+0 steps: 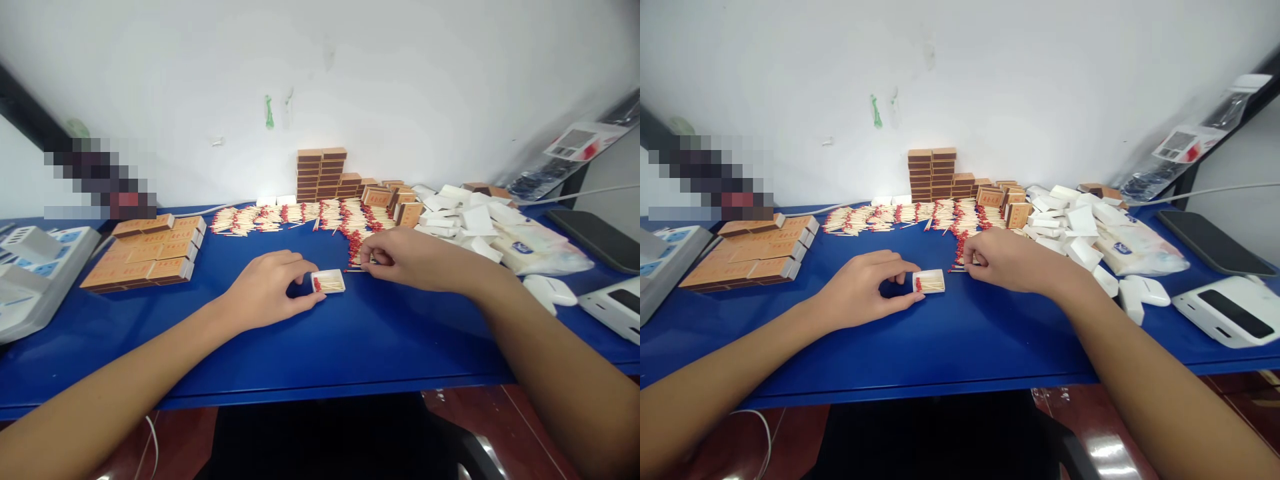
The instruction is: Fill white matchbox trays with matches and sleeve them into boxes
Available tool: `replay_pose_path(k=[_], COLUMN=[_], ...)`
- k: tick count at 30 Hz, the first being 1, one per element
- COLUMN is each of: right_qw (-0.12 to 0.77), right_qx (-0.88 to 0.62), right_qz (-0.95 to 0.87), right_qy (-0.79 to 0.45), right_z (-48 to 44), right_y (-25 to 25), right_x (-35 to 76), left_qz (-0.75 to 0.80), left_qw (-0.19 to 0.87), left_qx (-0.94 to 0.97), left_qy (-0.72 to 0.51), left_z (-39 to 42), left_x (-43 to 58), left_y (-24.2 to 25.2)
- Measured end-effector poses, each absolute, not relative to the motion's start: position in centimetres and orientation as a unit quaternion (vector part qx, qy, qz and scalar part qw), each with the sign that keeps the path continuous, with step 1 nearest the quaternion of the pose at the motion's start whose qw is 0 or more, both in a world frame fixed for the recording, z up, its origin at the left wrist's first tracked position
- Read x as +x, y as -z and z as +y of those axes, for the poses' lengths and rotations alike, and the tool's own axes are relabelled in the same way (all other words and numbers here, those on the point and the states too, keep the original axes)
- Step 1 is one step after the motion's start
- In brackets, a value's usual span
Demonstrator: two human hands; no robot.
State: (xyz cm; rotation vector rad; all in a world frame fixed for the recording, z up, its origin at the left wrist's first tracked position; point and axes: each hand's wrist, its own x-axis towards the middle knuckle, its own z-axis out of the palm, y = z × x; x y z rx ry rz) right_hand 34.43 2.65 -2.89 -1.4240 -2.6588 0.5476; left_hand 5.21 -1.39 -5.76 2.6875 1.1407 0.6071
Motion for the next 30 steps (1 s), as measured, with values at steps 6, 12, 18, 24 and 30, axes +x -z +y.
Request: replay_pose_path(k=[6, 12, 18, 24, 30], right_qw=[0.091, 0.121, 0.06, 0.026, 0.005], right_qx=[-0.447, -0.429, -0.448, -0.437, -0.449], right_qz=[-0.876, -0.882, -0.875, -0.88, -0.869], right_qy=[-0.159, -0.153, -0.173, -0.185, -0.21], right_z=[2.72, 2.5, 2.28, 2.03, 2.19], right_y=[2.85, 2.86, 2.59, 2.41, 2.29], right_x=[34.37, 33.91, 34.34, 34.39, 34.56], left_qz=[0.371, 0.362, 0.36, 0.362, 0.369], left_qw=[0.078, 0.075, 0.075, 0.079, 0.086], left_qx=[0.901, 0.901, 0.901, 0.899, 0.898], left_qy=[-0.212, -0.225, -0.23, -0.234, -0.223], left_z=[-1.4, -1.42, -1.42, -1.43, -1.41], left_x=[5.12, 5.11, 5.07, 5.09, 5.13], left_y=[5.84, 5.8, 5.79, 5.76, 5.73])
